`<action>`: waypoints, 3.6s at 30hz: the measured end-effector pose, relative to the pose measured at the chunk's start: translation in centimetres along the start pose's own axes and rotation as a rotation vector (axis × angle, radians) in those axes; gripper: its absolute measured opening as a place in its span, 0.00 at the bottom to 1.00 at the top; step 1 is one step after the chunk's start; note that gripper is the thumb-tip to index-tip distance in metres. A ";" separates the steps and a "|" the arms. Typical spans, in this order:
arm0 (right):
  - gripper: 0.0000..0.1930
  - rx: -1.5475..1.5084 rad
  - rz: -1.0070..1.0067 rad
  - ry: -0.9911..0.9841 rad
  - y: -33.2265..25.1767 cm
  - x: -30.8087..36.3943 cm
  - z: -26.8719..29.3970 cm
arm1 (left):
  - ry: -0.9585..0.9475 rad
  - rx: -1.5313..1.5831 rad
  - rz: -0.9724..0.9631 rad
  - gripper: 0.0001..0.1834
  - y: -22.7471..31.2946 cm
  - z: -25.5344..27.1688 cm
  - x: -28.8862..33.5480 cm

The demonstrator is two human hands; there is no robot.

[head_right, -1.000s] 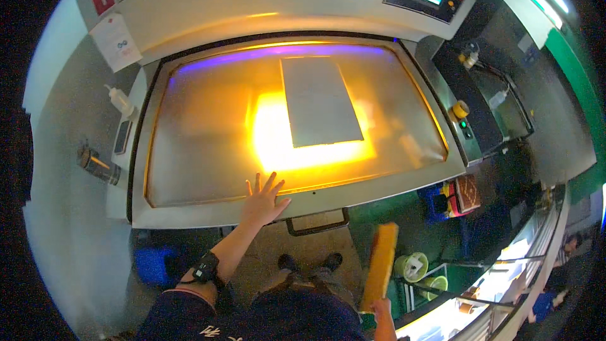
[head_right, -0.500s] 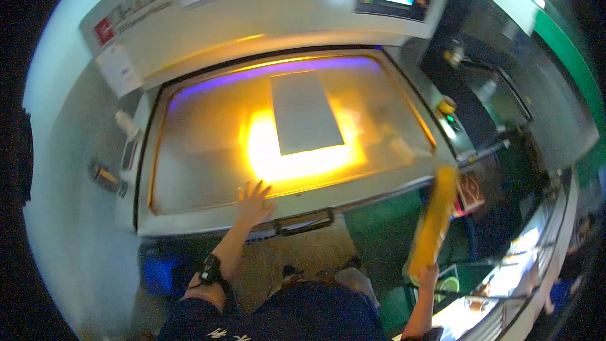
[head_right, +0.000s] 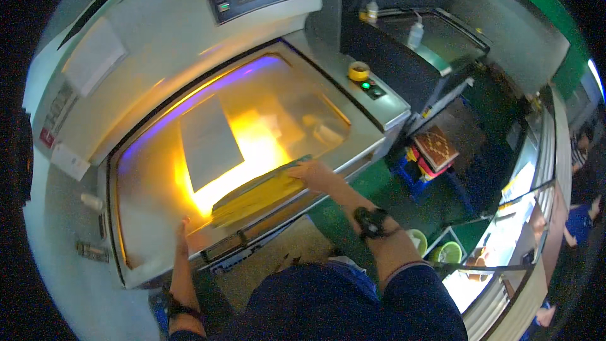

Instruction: Operating an LED exposure machine to process panels or circuit boards.

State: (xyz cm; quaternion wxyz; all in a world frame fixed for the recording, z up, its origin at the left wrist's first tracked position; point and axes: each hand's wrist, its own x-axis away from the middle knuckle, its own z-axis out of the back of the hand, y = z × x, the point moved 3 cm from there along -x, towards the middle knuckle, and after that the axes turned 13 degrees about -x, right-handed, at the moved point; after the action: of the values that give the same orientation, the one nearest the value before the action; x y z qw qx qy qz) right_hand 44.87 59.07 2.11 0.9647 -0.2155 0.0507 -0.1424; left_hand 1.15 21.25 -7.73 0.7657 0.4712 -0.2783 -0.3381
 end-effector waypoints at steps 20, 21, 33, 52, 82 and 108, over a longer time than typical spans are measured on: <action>0.34 0.070 -0.033 -0.157 10.1 -27.4 0.3 | -0.307 -1.307 -0.198 0.40 16.8 -10.5 -26.4; 0.34 0.078 -0.040 -0.158 11.7 -29.7 0.8 | -0.320 -1.296 -0.194 0.40 17.7 -10.6 -29.4; 0.39 0.103 -0.172 -0.074 25.1 -61.2 6.0 | -0.061 -1.260 -0.404 0.33 14.6 -5.4 -64.6; 0.33 -0.182 0.113 -0.512 -2.1 -10.4 0.9 | -0.664 -1.143 -0.102 0.45 18.6 -10.6 -4.7; 0.23 0.199 0.091 0.225 24.4 -53.3 -3.4 | -0.095 -1.334 -0.326 0.39 11.9 -4.1 -53.5; 0.35 -0.098 -0.794 0.544 26.3 3.5 12.7 | -0.626 -1.303 -0.042 0.45 15.7 -8.5 -2.4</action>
State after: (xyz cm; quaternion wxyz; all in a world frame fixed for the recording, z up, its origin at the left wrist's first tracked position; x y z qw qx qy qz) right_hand 56.85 85.94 2.09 0.7764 -0.2184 0.2217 -0.5481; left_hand 10.04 32.79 2.83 0.7689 -0.1944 -0.2173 -0.5691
